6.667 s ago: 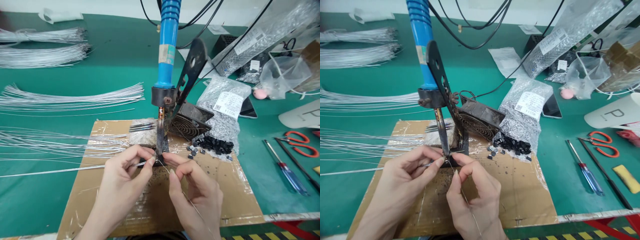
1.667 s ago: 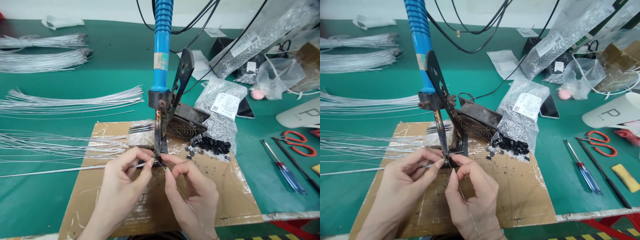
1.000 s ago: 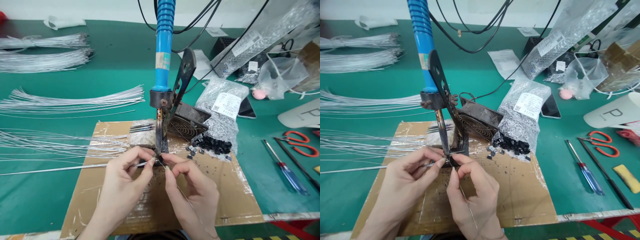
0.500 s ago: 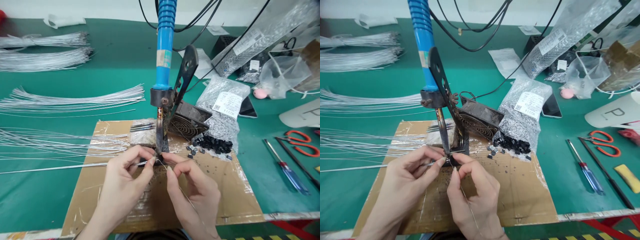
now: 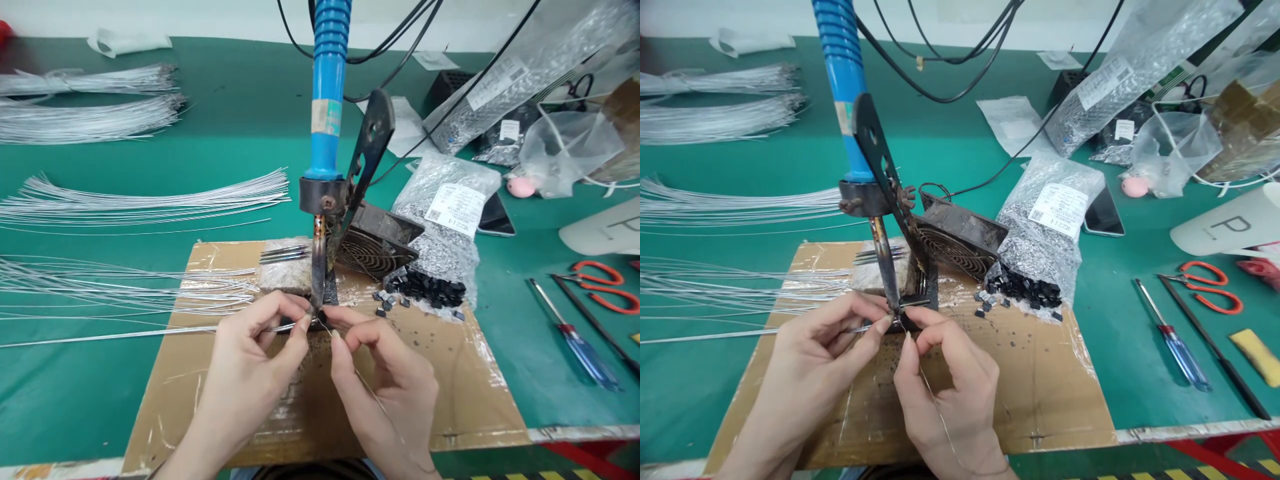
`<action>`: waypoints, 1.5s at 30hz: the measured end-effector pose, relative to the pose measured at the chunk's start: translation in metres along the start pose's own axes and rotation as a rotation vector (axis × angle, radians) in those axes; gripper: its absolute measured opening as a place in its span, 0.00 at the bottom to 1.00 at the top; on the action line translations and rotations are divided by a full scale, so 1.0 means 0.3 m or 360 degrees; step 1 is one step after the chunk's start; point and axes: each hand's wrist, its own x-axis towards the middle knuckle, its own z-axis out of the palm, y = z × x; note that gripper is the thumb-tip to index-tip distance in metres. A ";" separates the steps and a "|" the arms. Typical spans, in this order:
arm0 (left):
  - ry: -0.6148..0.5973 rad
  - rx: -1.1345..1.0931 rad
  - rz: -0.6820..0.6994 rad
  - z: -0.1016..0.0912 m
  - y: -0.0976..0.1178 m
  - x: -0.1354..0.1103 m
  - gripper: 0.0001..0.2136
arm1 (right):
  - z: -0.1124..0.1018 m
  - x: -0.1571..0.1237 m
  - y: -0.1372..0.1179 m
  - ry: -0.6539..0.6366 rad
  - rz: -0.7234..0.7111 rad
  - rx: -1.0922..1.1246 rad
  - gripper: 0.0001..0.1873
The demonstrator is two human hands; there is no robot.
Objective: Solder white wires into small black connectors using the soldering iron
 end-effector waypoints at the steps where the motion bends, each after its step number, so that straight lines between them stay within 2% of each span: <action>1: -0.0001 -0.0004 0.0002 0.000 0.002 -0.001 0.06 | 0.000 0.000 0.000 0.0003 -0.0010 0.0000 0.10; 5: -0.0015 0.0007 0.0020 -0.002 0.003 -0.005 0.07 | -0.003 -0.002 -0.002 0.0000 0.0027 -0.0003 0.10; 23: -0.0025 -0.0005 0.0032 -0.008 -0.019 -0.007 0.07 | 0.003 -0.002 0.010 0.0009 -0.0082 0.0008 0.10; 35: -0.0028 0.0006 0.0030 -0.005 -0.008 -0.006 0.07 | -0.006 -0.001 0.008 -0.0022 -0.0031 0.0015 0.11; 45: -0.0007 0.0040 0.0026 -0.008 -0.017 -0.010 0.07 | 0.007 0.003 0.012 0.0027 -0.0106 0.0018 0.10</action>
